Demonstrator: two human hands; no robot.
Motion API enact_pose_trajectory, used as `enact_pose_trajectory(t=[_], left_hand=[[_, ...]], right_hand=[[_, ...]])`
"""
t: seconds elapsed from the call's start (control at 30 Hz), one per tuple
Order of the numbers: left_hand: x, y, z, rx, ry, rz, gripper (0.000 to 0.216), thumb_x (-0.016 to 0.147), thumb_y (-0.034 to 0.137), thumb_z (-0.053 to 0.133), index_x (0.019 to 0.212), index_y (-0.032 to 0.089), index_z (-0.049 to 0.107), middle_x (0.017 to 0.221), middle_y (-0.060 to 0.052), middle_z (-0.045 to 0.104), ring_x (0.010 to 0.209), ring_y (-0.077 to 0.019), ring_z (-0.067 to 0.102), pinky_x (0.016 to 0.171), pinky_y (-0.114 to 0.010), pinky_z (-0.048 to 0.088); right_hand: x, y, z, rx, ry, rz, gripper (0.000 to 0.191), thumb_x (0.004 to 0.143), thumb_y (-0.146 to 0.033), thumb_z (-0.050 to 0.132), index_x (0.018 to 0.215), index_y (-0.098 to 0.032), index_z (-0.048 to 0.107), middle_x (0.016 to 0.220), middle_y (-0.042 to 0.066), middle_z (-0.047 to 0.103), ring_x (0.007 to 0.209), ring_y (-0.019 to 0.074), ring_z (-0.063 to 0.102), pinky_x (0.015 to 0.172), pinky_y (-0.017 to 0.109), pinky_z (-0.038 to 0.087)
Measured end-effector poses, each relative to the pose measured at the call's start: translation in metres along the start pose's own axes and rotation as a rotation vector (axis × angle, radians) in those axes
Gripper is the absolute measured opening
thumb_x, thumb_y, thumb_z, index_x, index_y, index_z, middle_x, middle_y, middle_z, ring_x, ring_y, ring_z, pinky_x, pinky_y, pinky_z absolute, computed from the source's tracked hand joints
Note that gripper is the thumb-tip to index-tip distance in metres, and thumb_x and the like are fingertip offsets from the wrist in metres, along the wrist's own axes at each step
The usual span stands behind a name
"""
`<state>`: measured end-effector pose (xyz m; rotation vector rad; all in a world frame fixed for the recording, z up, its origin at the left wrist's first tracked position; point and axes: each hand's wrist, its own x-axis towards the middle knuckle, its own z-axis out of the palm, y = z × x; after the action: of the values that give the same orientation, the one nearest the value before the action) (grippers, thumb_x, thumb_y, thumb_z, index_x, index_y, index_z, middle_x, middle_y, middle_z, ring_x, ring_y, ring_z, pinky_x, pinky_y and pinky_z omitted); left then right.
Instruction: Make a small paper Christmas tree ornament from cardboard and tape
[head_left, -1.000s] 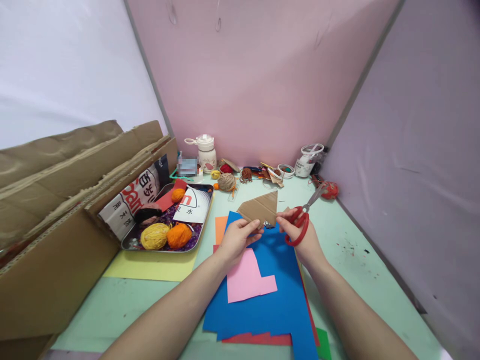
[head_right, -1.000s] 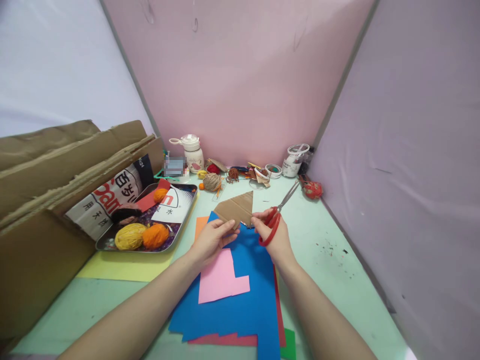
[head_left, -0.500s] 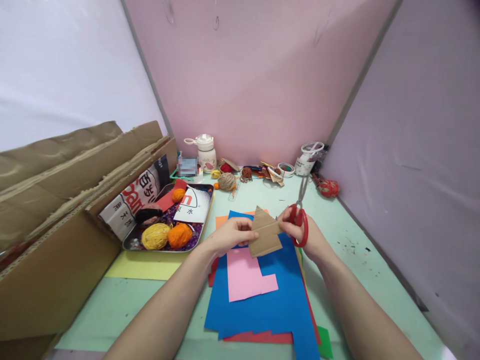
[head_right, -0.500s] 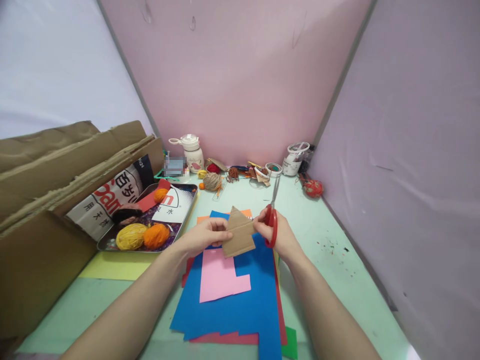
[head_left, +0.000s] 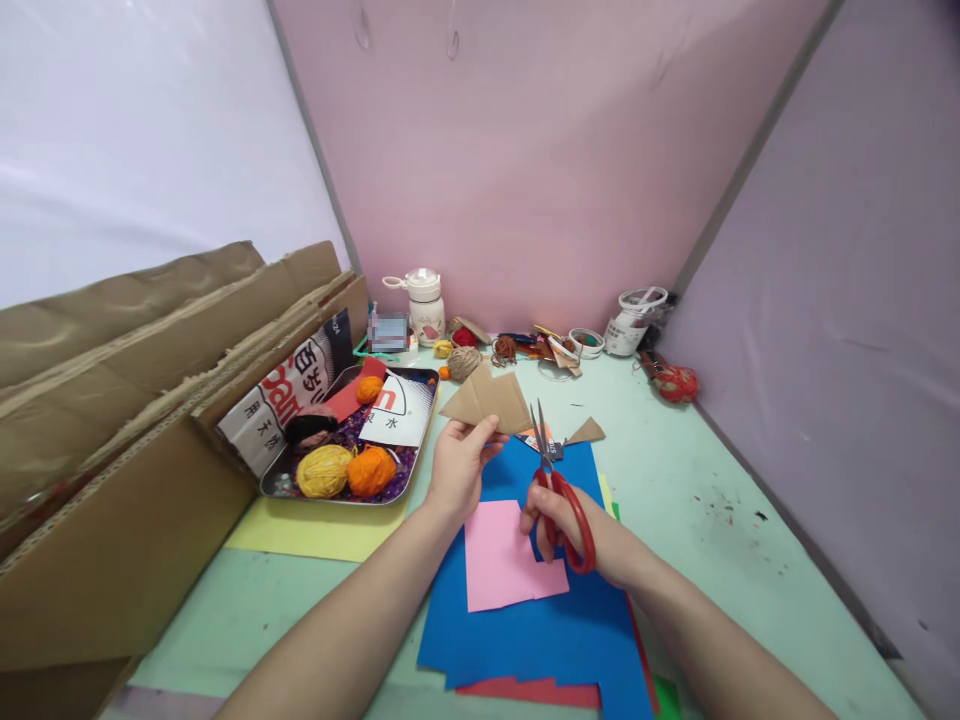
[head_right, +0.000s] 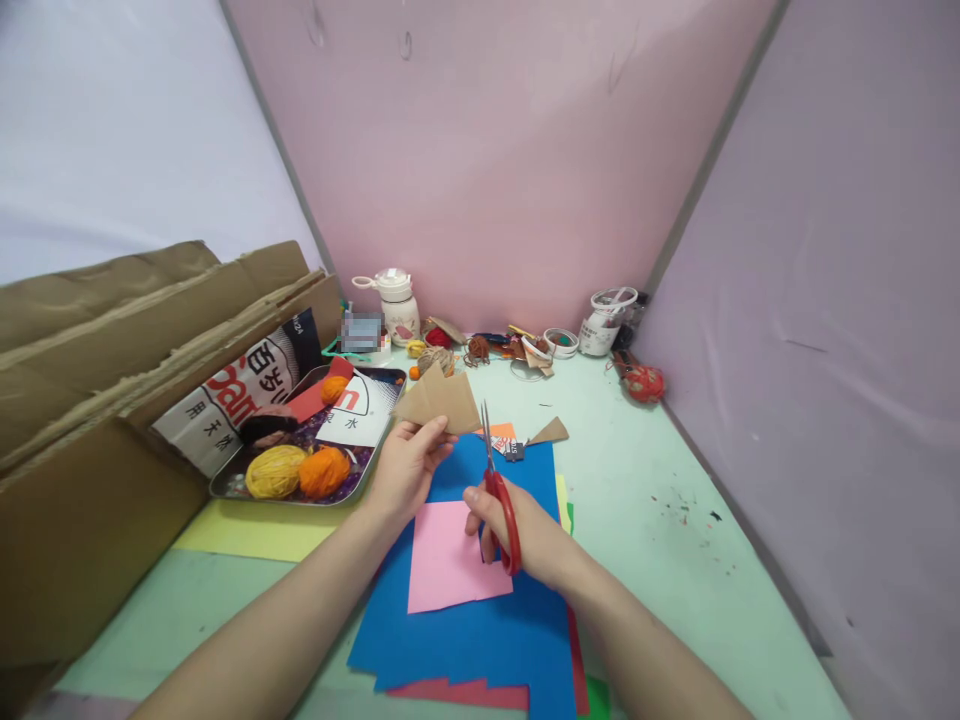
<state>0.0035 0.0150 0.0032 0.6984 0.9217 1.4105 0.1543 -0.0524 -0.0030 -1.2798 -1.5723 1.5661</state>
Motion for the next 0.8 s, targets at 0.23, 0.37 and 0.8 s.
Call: enact_pose_trajectory(t=[0.23,0.37,0.8], left_hand=[[-0.0026,-0.0011,0.0032,-0.077,-0.037,0.011,0.027,0.065,0.025,0.075,0.081,0.012,0.058,0.069,-0.001,0.065,0.061,-0.0112,0.064,0.058,-0.021,0.051],[-0.0039,-0.0032,0.0040,-0.074,-0.064,0.001,0.026,0.067,0.025,0.074,0.084,0.012,0.059,0.068,0.000,0.065,0.062,-0.0107,0.065,0.058,-0.019,0.050],[-0.0076,-0.0055,0.0061,-0.006,-0.068,0.025,0.031,0.065,0.028,0.074,0.087,0.014,0.056,0.073,-0.002,0.066,0.061,-0.0114,0.064,0.056,-0.021,0.046]], right_hand=[[-0.0007,-0.0002,-0.0003,-0.041,-0.034,0.044,0.049,0.088,-0.061,0.034,0.079,-0.017,0.055,0.055,0.000,0.057,0.047,0.0098,0.050,0.050,0.022,0.039],[-0.0031,-0.0019,0.0011,-0.075,-0.103,0.058,0.048,0.088,-0.059,0.036,0.080,-0.017,0.055,0.056,0.001,0.058,0.048,0.0106,0.050,0.049,0.022,0.038],[-0.0042,-0.0029,0.0005,-0.036,-0.189,0.031,0.012,0.080,-0.023,0.054,0.090,-0.018,0.051,0.082,0.003,0.063,0.071,0.0150,0.061,0.062,0.025,0.045]])
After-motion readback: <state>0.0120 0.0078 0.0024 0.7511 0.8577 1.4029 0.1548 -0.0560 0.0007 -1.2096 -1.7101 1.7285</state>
